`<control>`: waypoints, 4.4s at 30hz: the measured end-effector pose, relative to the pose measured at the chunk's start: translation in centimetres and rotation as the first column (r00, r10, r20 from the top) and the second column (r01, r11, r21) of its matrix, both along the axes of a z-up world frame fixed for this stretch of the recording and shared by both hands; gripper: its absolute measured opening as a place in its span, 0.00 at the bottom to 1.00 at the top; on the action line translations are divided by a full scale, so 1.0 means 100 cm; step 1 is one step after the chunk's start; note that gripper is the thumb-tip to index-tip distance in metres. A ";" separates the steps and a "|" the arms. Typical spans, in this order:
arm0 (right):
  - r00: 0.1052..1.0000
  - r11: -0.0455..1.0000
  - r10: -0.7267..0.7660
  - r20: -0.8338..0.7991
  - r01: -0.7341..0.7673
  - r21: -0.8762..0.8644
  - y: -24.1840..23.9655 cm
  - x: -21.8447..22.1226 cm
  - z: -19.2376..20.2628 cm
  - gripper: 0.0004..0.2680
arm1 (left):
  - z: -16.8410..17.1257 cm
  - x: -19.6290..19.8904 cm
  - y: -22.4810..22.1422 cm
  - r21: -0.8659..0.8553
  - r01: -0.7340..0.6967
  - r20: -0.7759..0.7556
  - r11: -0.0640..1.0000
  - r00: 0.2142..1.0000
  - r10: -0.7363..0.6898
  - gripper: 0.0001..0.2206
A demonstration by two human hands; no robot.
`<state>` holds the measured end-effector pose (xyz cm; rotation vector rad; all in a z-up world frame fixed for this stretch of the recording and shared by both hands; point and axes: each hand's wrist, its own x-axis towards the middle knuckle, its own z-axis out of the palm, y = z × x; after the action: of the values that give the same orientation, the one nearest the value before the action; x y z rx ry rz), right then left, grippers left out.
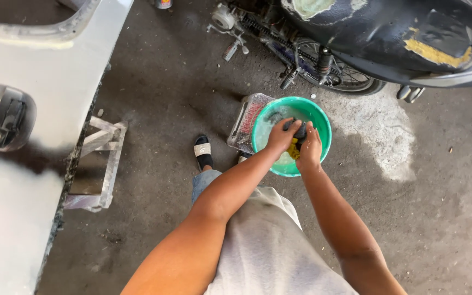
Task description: The person scrubs the surface of a white car door with a yellow sponge and a dark scrubbing pad. They repeatedly dip the sponge into a green bucket of water to rinse it and continue scrubbing different areas of the door, including around the handle and edges.
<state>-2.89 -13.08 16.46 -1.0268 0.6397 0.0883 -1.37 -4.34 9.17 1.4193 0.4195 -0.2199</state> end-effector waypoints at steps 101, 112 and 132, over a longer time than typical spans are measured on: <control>0.199 -0.081 0.976 -0.087 -0.038 -0.996 0.554 0.528 -0.053 0.13 | 0.023 0.250 0.551 0.981 0.110 -0.149 0.159 0.954 0.261 0.29; -0.224 -0.242 0.946 -0.236 0.001 -0.970 0.544 0.523 -0.068 0.15 | 0.033 0.190 0.576 0.991 0.029 -0.085 0.128 0.888 0.452 0.27; 0.108 -0.090 0.989 -0.101 -0.101 -0.991 0.552 0.531 -0.071 0.12 | 0.028 0.268 0.547 0.994 -0.037 0.010 0.098 0.967 0.255 0.30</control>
<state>50.19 42.16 9.37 -2.3002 -1.1137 0.2289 25.43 50.32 11.94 2.7548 0.9757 0.2137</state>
